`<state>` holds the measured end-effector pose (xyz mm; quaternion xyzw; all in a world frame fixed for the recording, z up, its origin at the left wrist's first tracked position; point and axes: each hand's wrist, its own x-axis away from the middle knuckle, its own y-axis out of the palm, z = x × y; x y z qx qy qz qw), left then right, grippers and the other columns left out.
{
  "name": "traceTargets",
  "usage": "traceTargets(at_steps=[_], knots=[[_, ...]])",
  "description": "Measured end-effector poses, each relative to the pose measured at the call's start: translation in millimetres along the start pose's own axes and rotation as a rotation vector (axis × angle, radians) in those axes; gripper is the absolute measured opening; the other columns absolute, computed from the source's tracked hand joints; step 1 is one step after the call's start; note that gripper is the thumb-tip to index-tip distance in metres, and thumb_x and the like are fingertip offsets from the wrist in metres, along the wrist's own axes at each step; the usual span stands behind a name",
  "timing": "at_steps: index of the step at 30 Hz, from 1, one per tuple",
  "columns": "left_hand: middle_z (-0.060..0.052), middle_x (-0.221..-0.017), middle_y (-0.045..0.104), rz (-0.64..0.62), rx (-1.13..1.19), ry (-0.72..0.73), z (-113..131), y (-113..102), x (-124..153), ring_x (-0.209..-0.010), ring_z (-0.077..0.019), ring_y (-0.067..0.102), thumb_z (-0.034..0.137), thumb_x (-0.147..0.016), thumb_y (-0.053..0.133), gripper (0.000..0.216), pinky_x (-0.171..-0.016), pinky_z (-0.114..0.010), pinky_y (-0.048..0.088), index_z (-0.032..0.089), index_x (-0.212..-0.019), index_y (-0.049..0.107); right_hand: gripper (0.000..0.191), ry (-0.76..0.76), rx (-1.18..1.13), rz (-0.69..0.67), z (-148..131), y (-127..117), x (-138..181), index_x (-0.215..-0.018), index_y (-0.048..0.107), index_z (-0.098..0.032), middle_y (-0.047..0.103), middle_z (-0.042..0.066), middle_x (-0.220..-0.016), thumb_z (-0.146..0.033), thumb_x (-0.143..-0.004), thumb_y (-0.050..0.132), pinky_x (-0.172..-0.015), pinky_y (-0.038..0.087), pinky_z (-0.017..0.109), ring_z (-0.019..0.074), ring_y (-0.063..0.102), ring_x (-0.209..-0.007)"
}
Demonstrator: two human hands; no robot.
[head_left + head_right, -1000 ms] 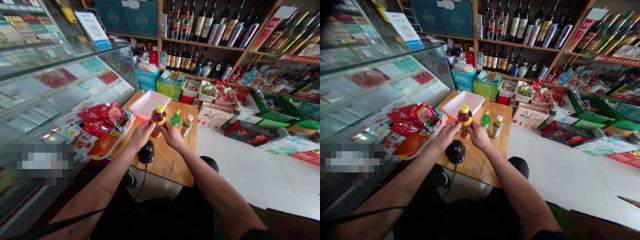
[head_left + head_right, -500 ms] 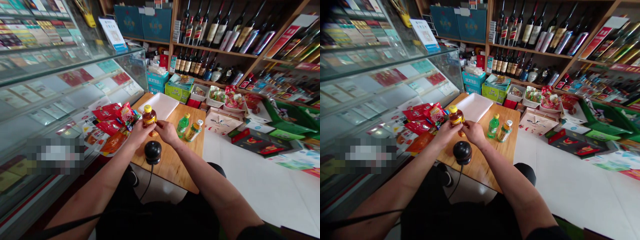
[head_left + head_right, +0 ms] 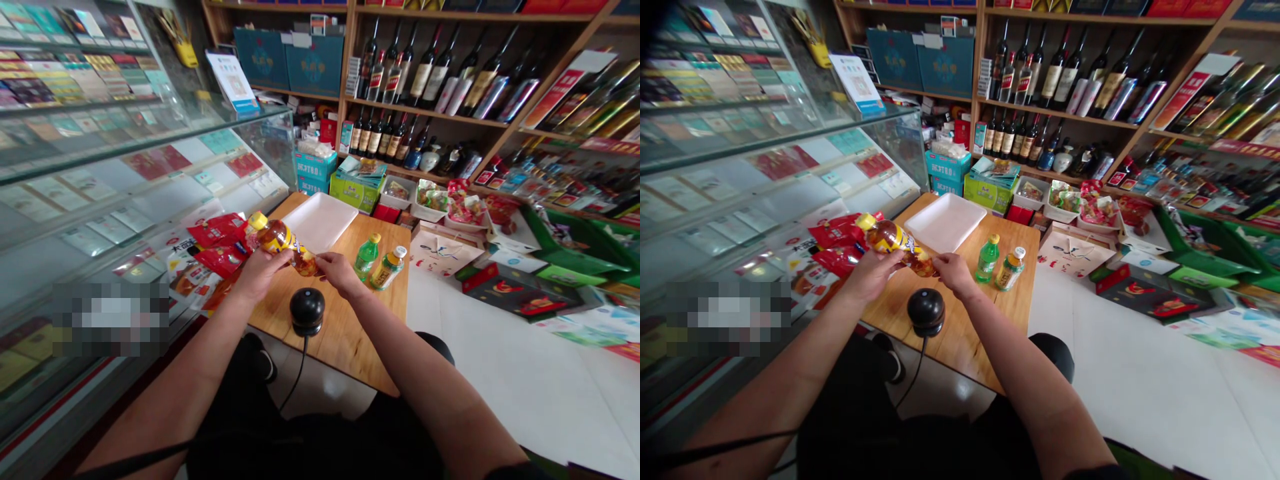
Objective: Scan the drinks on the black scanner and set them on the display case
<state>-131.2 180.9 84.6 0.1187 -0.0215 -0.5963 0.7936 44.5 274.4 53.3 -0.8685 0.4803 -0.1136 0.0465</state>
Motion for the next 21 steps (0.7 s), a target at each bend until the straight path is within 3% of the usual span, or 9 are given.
traceTargets(at_steps=[4,10,14,21], knots=[[-0.010,-0.121,0.070,0.014,-0.021,0.022,0,0,-1,-0.115,-0.0282,0.066,0.049,-0.077,0.082,0.063,-0.098,-0.043,0.055,0.020,-0.129,0.061,0.019,-0.005,-0.136,0.040,5,-1,-1,-0.091,0.076,-0.015,0.074,0.004,-0.080,-0.028,-0.082,0.066,-0.053,0.044,0.020,0.0107,0.061,-0.061],[-0.009,-0.129,0.067,0.067,-0.053,0.106,1,1,1,-0.124,-0.0272,0.061,0.042,-0.076,0.083,0.056,-0.105,-0.040,0.050,0.023,-0.125,0.063,0.027,0.017,-0.222,0.138,9,-3,-1,-0.099,0.073,-0.015,0.076,0.005,-0.086,-0.025,-0.075,0.073,-0.058,0.046,0.022,0.0121,0.064,-0.067],[-0.010,-0.129,0.067,0.097,-0.033,0.093,0,2,5,-0.121,-0.0269,0.062,0.041,-0.077,0.082,0.059,-0.099,-0.040,0.053,0.022,-0.128,0.061,0.034,0.016,-0.280,0.170,13,-5,-2,-0.103,0.072,-0.015,0.077,0.005,-0.090,-0.019,-0.069,0.075,-0.059,0.045,0.022,0.0127,0.065,-0.069],[-0.010,-0.136,0.063,0.153,0.074,0.067,-6,-5,0,-0.120,-0.0270,0.063,0.042,-0.078,0.082,0.062,-0.090,-0.037,0.057,0.025,-0.132,0.057,0.023,0.027,-0.242,0.099,14,-5,1,-0.097,0.076,-0.014,0.076,0.005,-0.084,-0.024,-0.077,0.068,-0.059,0.046,0.022,0.0118,0.064,-0.067]])
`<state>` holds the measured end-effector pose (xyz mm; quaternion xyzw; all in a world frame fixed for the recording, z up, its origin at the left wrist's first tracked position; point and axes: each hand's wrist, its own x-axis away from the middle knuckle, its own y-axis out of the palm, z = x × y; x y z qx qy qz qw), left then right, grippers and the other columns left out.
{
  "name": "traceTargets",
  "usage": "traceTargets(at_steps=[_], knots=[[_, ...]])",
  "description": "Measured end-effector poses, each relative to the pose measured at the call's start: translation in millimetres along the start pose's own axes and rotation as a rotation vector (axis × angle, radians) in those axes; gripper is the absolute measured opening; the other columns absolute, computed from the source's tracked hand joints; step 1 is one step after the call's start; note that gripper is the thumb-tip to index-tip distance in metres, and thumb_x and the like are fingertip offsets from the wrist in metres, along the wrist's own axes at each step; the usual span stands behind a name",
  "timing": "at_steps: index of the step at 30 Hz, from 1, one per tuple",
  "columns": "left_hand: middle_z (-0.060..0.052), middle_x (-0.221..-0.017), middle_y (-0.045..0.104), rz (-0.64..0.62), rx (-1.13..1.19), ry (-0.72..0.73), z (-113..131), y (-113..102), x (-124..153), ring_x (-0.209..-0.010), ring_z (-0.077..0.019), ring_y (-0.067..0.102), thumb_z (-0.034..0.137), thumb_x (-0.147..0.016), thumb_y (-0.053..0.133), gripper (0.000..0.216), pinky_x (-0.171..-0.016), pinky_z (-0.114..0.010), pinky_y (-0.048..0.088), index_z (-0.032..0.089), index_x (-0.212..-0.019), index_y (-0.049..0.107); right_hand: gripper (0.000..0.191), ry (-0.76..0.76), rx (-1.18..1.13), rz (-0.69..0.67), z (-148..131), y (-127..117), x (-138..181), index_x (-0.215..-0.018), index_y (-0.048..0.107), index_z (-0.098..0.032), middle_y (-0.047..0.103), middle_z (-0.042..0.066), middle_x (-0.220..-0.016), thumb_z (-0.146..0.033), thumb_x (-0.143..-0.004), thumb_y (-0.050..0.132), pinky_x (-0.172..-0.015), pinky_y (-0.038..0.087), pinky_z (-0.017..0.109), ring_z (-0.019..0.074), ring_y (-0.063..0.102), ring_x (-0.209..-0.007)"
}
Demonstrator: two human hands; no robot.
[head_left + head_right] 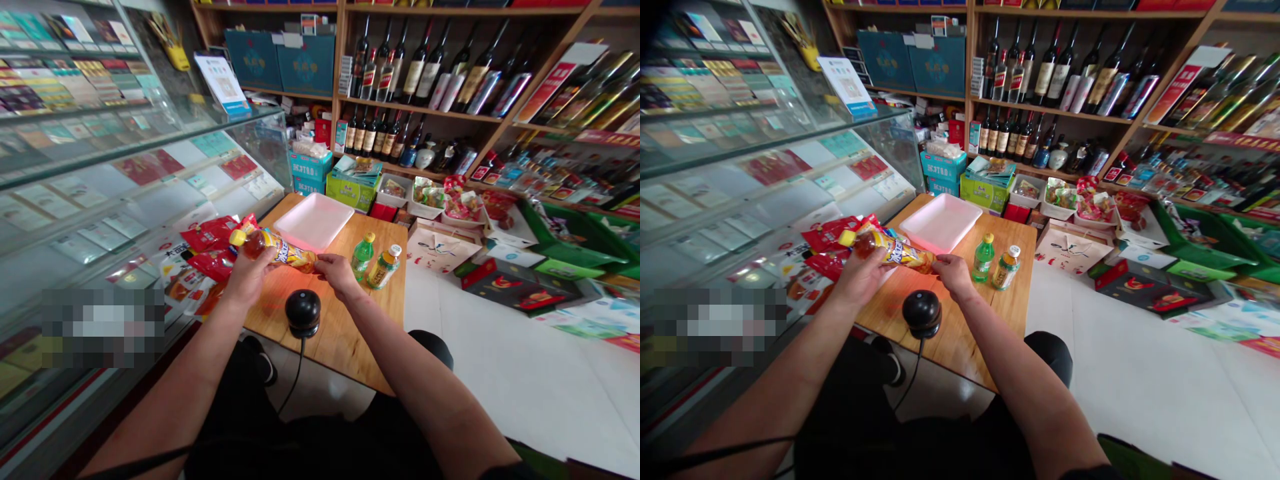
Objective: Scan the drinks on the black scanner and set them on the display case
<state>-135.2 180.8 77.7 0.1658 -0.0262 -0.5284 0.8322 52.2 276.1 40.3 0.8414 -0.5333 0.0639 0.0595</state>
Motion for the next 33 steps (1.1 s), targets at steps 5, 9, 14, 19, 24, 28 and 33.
traceTargets(at_steps=[5,9,14,19,24,28,33], knots=[[-0.008,-0.132,0.066,-0.018,0.026,-0.002,0,-3,-2,-0.119,-0.0272,0.064,0.037,-0.072,0.087,0.062,-0.090,-0.037,0.059,0.026,-0.127,0.062,0.022,-0.010,0.046,-0.020,3,-3,-3,-0.086,0.077,-0.014,0.071,0.003,-0.071,-0.031,-0.084,0.063,-0.053,0.042,0.020,0.0103,0.058,-0.058],[-0.006,-0.120,0.072,-0.029,0.026,-0.019,0,-1,-2,-0.113,-0.0247,0.066,0.032,-0.068,0.090,0.053,-0.095,-0.036,0.057,0.024,-0.116,0.070,0.020,-0.001,0.036,-0.022,7,-4,-5,-0.086,0.077,-0.013,0.070,0.004,-0.070,-0.027,-0.082,0.063,-0.051,0.040,0.020,0.0099,0.056,-0.057],[-0.006,-0.120,0.073,-0.045,0.088,-0.013,2,0,0,-0.113,-0.0238,0.067,0.025,-0.070,0.089,0.051,-0.099,-0.038,0.055,0.024,-0.117,0.070,0.018,0.024,-0.007,-0.006,13,-6,-8,-0.087,0.076,-0.013,0.073,0.004,-0.077,-0.022,-0.074,0.067,-0.055,0.042,0.022,0.0108,0.058,-0.061],[-0.006,-0.113,0.075,0.022,0.166,0.000,-2,1,2,-0.110,-0.0243,0.069,0.023,-0.070,0.089,0.043,-0.100,-0.040,0.054,0.022,-0.110,0.071,0.020,0.045,-0.003,0.021,15,-7,-10,-0.090,0.075,-0.015,0.074,0.004,-0.081,-0.023,-0.074,0.068,-0.060,0.045,0.023,0.0122,0.061,-0.068],[-0.005,-0.111,0.075,0.089,0.161,0.005,-14,-3,-1,-0.108,-0.0240,0.070,0.022,-0.069,0.090,0.043,-0.102,-0.041,0.053,0.022,-0.108,0.072,0.018,0.071,-0.028,-0.008,14,-6,-7,-0.094,0.075,-0.017,0.074,0.003,-0.087,-0.022,-0.080,0.064,-0.066,0.048,0.024,0.0137,0.064,-0.077],[-0.005,-0.113,0.075,0.077,0.143,0.026,-14,-6,0,-0.109,-0.0244,0.069,0.020,-0.068,0.091,0.045,-0.102,-0.041,0.053,0.023,-0.108,0.071,0.019,0.082,-0.013,-0.019,18,-7,-6,-0.096,0.077,-0.017,0.075,0.005,-0.089,-0.023,-0.081,0.067,-0.067,0.049,0.025,0.0145,0.065,-0.078],[-0.006,-0.117,0.073,0.050,0.123,-0.012,-12,-6,5,-0.108,-0.0249,0.070,0.020,-0.069,0.090,0.050,-0.096,-0.040,0.055,0.024,-0.114,0.069,0.019,0.098,-0.027,-0.032,31,-8,-7,-0.092,0.078,-0.015,0.075,0.005,-0.086,-0.029,-0.081,0.070,-0.062,0.045,0.024,0.0125,0.061,-0.071]])
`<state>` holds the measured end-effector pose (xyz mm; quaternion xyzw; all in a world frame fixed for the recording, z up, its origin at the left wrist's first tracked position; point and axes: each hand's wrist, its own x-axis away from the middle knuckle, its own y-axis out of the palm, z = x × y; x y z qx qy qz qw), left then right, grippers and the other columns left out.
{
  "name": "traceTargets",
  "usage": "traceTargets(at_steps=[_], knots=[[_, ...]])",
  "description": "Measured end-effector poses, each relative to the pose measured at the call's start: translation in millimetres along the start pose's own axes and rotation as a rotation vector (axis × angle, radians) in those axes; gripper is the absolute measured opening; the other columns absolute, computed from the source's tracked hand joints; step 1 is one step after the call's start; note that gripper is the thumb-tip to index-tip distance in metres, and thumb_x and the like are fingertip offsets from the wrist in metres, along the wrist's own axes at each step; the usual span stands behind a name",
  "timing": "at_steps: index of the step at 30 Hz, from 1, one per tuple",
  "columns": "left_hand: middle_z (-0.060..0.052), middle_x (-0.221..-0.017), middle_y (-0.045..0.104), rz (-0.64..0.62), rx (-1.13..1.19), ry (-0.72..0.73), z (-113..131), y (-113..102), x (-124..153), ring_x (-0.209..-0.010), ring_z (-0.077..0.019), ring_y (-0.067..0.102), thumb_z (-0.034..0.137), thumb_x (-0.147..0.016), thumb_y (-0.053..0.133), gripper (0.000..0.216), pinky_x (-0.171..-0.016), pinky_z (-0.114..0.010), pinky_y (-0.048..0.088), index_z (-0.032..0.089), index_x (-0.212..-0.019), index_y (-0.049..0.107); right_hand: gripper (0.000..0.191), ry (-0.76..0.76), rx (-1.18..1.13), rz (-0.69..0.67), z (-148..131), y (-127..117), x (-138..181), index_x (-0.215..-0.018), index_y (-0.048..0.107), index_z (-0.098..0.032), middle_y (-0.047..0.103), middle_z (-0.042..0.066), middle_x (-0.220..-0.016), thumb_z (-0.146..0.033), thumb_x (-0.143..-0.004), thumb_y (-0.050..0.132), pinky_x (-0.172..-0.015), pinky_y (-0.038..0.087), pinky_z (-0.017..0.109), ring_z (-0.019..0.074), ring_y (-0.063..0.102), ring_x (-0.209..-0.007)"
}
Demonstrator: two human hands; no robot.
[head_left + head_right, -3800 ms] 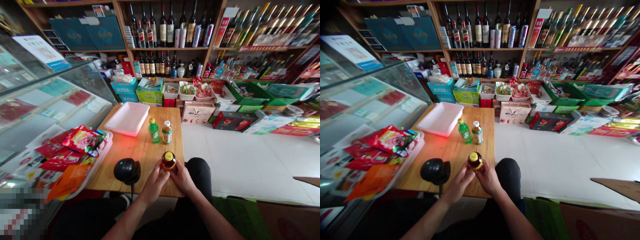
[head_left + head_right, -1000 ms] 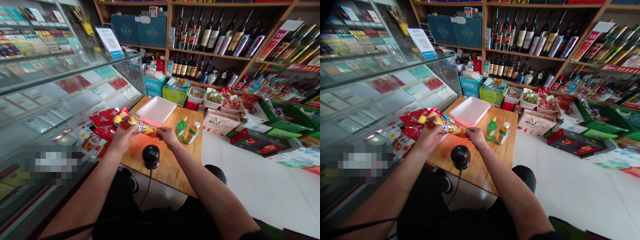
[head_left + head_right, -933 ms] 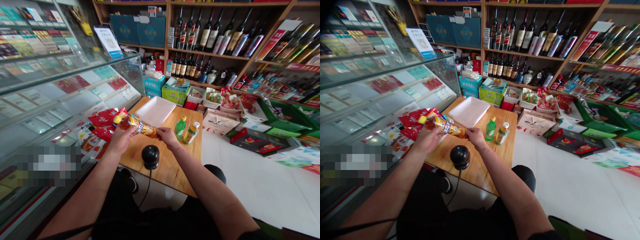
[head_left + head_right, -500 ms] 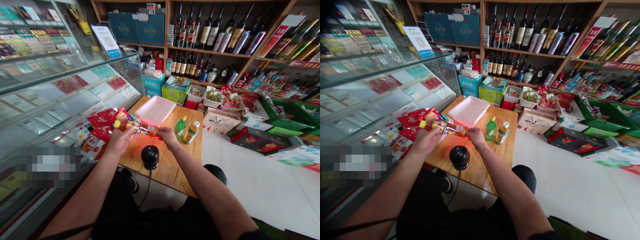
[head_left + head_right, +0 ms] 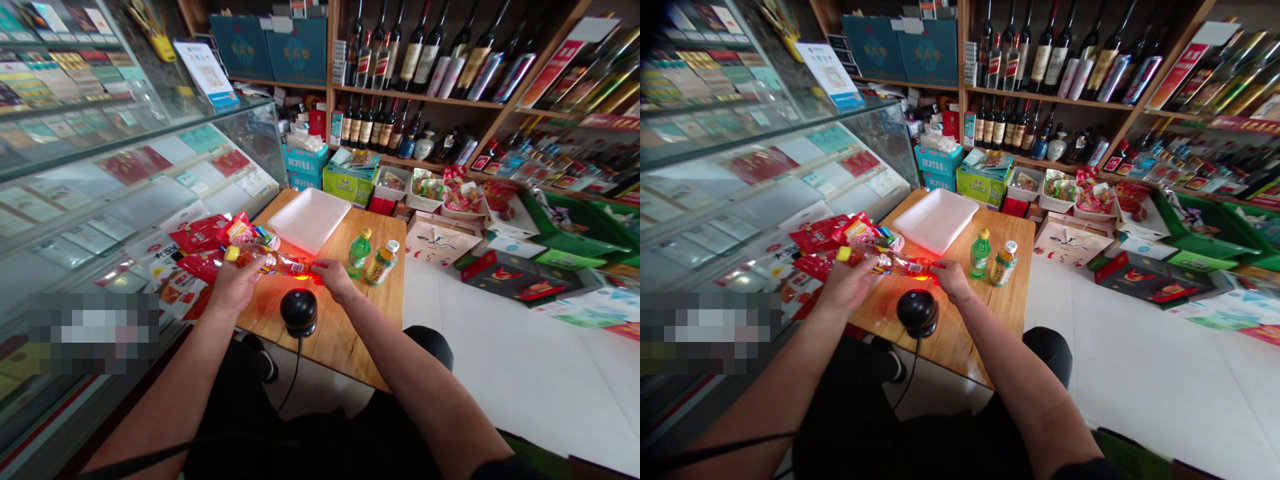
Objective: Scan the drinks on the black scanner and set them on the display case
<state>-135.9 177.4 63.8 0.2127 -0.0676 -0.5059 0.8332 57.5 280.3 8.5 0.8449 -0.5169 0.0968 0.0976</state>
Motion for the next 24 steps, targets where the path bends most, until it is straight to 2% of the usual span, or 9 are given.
traceTargets(at_steps=[8,13,18,24], knots=[[-0.005,-0.111,0.073,0.077,-0.049,-0.075,-20,-21,2,-0.102,-0.0214,0.070,0.022,-0.066,0.092,0.070,-0.089,-0.035,0.055,0.025,-0.128,0.061,0.018,0.070,0.019,-0.079,15,-4,-2,-0.090,0.076,-0.016,0.074,0.006,-0.084,-0.030,-0.084,0.067,-0.063,0.042,0.025,0.0140,0.062,-0.072],[-0.004,-0.108,0.073,0.073,-0.062,-0.059,-24,-22,3,-0.101,-0.0210,0.070,0.021,-0.065,0.091,0.064,-0.092,-0.036,0.054,0.023,-0.122,0.063,0.016,0.105,0.020,-0.117,27,-4,-3,-0.083,0.072,-0.015,0.070,0.004,-0.077,-0.031,-0.081,0.067,-0.059,0.038,0.024,0.0129,0.058,-0.067],[-0.005,-0.109,0.073,0.066,-0.048,-0.062,-22,-20,5,-0.102,-0.0224,0.070,0.020,-0.064,0.091,0.063,-0.093,-0.038,0.054,0.022,-0.120,0.064,0.023,0.035,-0.023,-0.093,40,-1,-4,-0.071,0.063,-0.016,0.063,0.000,-0.066,-0.036,-0.075,0.073,-0.056,0.033,0.024,0.0103,0.050,-0.059],[-0.003,-0.106,0.072,0.062,-0.035,-0.045,-23,-24,5,-0.095,-0.0167,0.069,0.014,-0.066,0.088,0.059,-0.089,-0.031,0.052,0.021,-0.119,0.063,0.018,0.121,-0.003,-0.139,40,1,-8,-0.083,0.071,-0.017,0.068,0.002,-0.074,-0.034,-0.081,0.066,-0.061,0.040,0.024,0.0123,0.058,-0.066]])
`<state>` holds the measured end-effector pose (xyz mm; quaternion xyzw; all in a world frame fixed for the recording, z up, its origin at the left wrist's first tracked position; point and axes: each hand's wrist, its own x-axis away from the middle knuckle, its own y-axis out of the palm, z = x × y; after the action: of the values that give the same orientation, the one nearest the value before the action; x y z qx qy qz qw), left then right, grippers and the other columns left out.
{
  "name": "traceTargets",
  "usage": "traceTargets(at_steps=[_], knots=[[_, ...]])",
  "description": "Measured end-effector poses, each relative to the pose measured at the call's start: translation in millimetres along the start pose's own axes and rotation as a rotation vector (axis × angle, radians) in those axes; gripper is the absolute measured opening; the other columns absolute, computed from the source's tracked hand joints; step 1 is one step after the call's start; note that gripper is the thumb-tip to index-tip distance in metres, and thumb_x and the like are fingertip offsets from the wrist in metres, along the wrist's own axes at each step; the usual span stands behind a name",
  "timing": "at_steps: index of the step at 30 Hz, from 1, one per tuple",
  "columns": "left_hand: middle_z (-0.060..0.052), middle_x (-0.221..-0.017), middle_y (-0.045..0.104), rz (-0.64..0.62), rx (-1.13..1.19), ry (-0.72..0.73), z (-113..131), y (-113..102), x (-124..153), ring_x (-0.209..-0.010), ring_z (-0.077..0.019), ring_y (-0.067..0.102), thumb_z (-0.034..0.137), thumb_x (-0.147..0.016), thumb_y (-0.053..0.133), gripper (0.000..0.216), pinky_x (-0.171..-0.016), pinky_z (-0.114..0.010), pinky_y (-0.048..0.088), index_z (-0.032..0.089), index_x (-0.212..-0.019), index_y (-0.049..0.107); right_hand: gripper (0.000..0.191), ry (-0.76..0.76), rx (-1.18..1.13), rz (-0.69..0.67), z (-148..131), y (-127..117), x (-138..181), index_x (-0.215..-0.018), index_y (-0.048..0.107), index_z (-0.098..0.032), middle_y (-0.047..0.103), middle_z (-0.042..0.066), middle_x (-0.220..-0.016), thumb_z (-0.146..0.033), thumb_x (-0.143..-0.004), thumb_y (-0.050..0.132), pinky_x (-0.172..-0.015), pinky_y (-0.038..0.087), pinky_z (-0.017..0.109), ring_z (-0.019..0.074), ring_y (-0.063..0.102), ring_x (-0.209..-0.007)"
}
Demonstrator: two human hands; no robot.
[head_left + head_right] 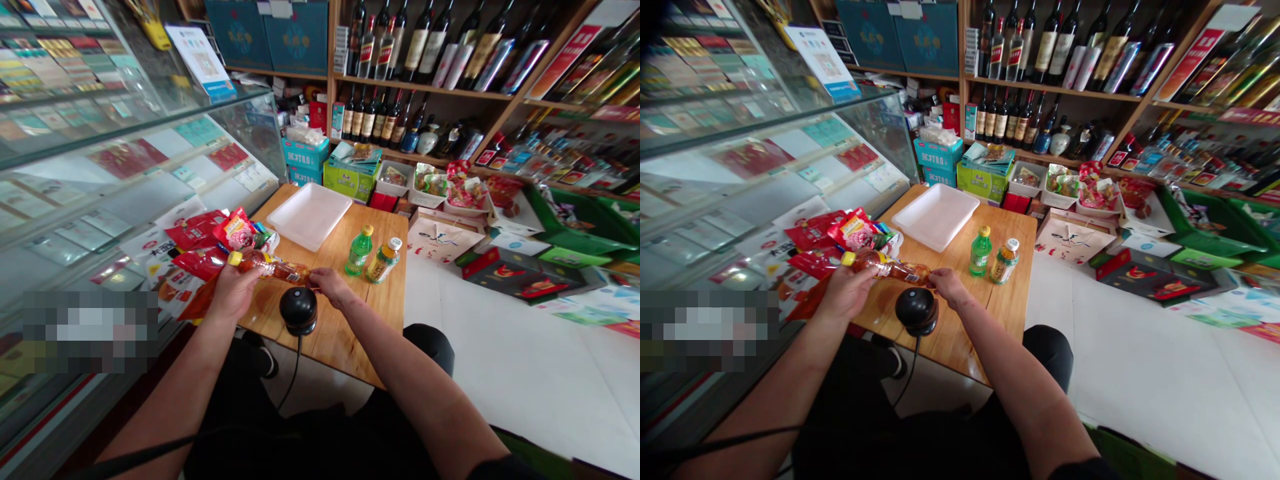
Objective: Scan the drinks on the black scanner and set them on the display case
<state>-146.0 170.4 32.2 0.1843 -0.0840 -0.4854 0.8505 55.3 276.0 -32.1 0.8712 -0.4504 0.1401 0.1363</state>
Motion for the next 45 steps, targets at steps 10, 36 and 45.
traceTargets(at_steps=[10,36,45], knots=[[-0.002,-0.105,0.071,-0.002,0.011,0.016,2,-3,0,-0.097,-0.0194,0.067,0.012,-0.068,0.085,0.051,-0.087,-0.033,0.052,0.023,-0.115,0.067,0.023,-0.140,0.031,0.028,-9,-3,10,-0.072,0.066,-0.017,0.063,0.000,-0.067,-0.038,-0.077,0.072,-0.058,0.036,0.023,0.0108,0.051,-0.062],[-0.001,-0.104,0.069,-0.026,-0.014,0.067,3,-1,0,-0.096,-0.0153,0.063,0.009,-0.067,0.086,0.051,-0.090,-0.029,0.047,0.021,-0.113,0.068,0.022,-0.038,-0.049,-0.018,-8,-1,5,-0.088,0.077,-0.017,0.072,0.004,-0.081,-0.036,-0.080,0.070,-0.067,0.044,0.024,0.0127,0.060,-0.073],[-0.003,-0.108,0.069,0.004,-0.054,0.059,5,9,2,-0.098,-0.0205,0.066,0.009,-0.061,0.088,0.060,-0.089,-0.035,0.050,0.024,-0.115,0.066,0.023,-0.063,-0.097,0.011,-2,-2,5,-0.082,0.075,-0.016,0.071,0.003,-0.078,-0.039,-0.077,0.075,-0.065,0.044,0.024,0.0129,0.060,-0.070]])
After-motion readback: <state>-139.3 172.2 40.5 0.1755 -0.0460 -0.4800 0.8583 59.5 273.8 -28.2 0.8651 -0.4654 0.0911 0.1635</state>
